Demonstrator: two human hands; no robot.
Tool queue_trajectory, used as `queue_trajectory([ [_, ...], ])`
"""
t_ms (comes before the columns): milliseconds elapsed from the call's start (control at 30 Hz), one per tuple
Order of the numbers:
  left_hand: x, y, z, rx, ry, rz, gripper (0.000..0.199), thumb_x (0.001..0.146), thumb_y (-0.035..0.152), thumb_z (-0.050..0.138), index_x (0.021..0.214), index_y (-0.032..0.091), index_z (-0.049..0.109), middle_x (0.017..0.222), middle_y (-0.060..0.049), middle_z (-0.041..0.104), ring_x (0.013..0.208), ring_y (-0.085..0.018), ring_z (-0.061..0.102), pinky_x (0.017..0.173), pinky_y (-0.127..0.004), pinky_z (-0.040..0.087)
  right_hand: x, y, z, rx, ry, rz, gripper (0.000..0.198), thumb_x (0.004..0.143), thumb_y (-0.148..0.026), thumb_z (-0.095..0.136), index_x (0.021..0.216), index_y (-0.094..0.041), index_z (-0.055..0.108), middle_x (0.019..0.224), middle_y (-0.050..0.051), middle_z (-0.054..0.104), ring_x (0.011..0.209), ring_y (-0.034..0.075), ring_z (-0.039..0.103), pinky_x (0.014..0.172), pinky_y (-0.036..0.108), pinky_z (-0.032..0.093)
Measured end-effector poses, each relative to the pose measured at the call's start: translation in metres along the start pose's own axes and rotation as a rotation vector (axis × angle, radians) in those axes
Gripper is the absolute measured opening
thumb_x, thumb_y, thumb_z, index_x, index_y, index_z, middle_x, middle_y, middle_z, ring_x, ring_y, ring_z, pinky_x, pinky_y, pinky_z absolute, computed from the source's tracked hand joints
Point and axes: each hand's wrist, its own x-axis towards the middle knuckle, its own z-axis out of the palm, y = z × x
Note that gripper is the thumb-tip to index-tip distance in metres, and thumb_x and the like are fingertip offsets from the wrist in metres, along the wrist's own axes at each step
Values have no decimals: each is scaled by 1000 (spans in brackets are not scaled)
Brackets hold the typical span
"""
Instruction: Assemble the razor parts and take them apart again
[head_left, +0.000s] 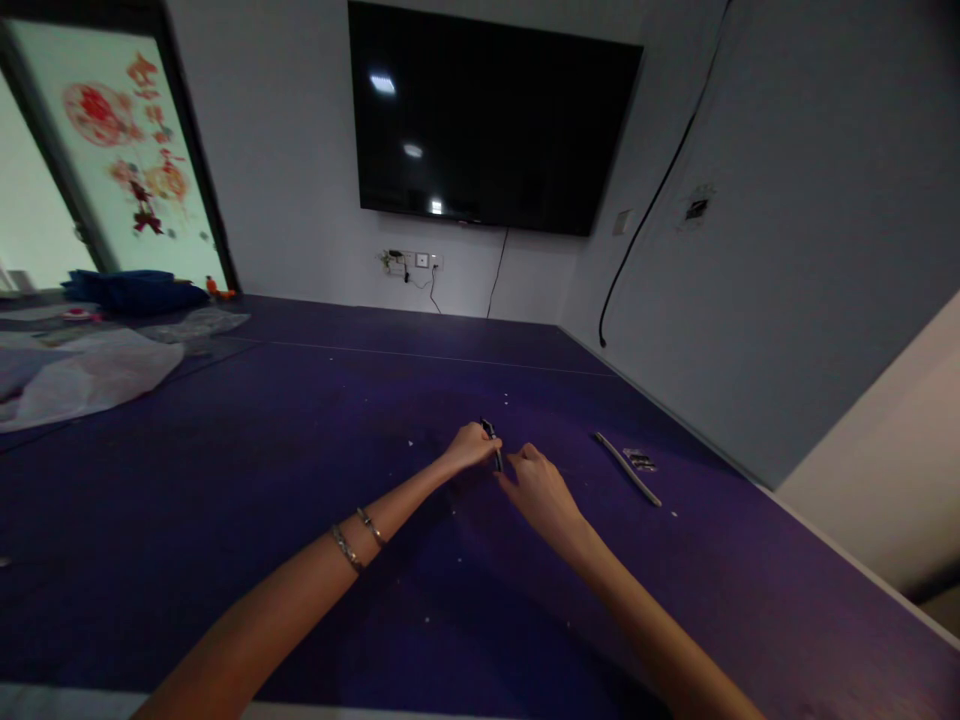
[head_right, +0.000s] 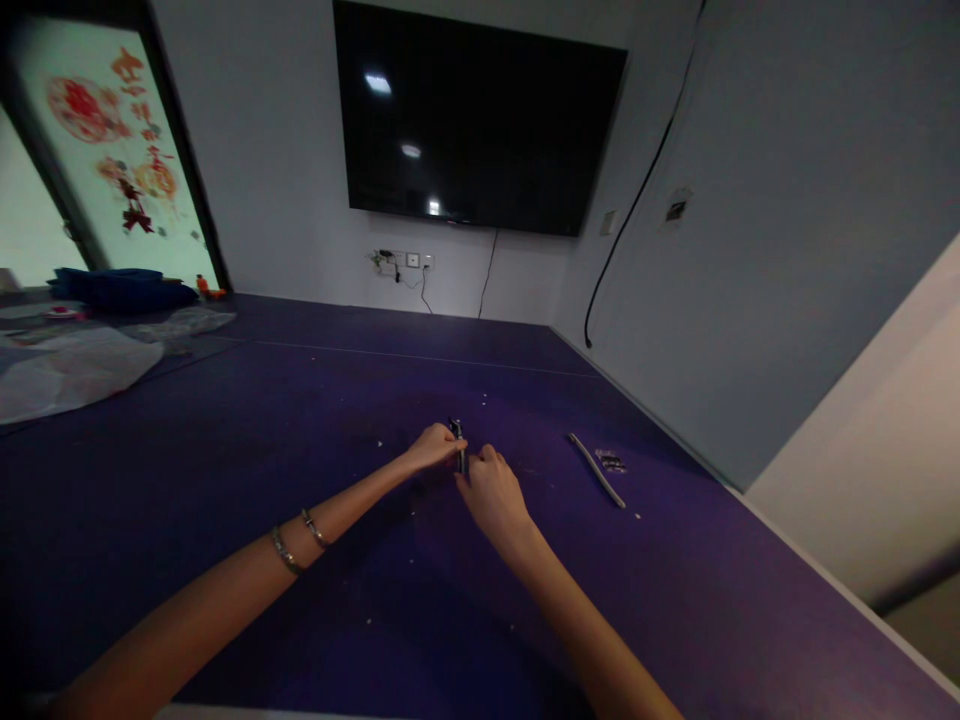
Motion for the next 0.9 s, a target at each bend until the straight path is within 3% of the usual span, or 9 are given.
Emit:
queue_trajectory([
  [67,2,-7,-12,159,-50,6,35,77,32,43,56,13,63,55,-4,61,56,-12,58,54,-20,40,-3,11,-5,17,20,14,32,87,-31,43,99,-13,65,96,13,60,86,20,59,78,26,41],
  [300,17,-39,-41,330,-69,-56,24,72,28,49,64,12,65,63,-8,65,64,-17,62,58,-23,43,-9,86,-8,0,24,163,33,85,-27,41,94,-14,69,93,12,64,87,20,61,80,26,41],
  [433,23,-53,-40,402,-68,-110,26,70,32,53,79,12,67,80,-12,68,77,-22,64,62,-26,46,-14,126,-4,-56,25,227,33,83,-26,41,92,-15,70,95,12,65,89,21,61,80,27,41],
  [600,24,-57,-34,456,-70,-153,34,70,37,57,95,16,66,97,-14,67,92,-24,62,69,-27,47,-17,157,-4,-119,38,297,32,80,-26,42,92,-15,70,97,12,65,87,22,62,76,28,43],
  [767,17,-57,-34,475,-65,-158,44,74,48,51,101,16,64,103,-15,65,97,-28,61,75,-32,47,-16,180,-7,-130,3,293,31,80,-29,43,93,-18,68,100,11,65,89,21,62,74,26,42],
  [900,6,-61,-35,488,-51,-182,48,75,55,47,101,17,64,102,-15,65,97,-28,61,76,-33,47,-15,198,-14,-145,-88,350,31,81,-33,42,94,-19,66,97,12,66,82,22,63,64,26,42],
])
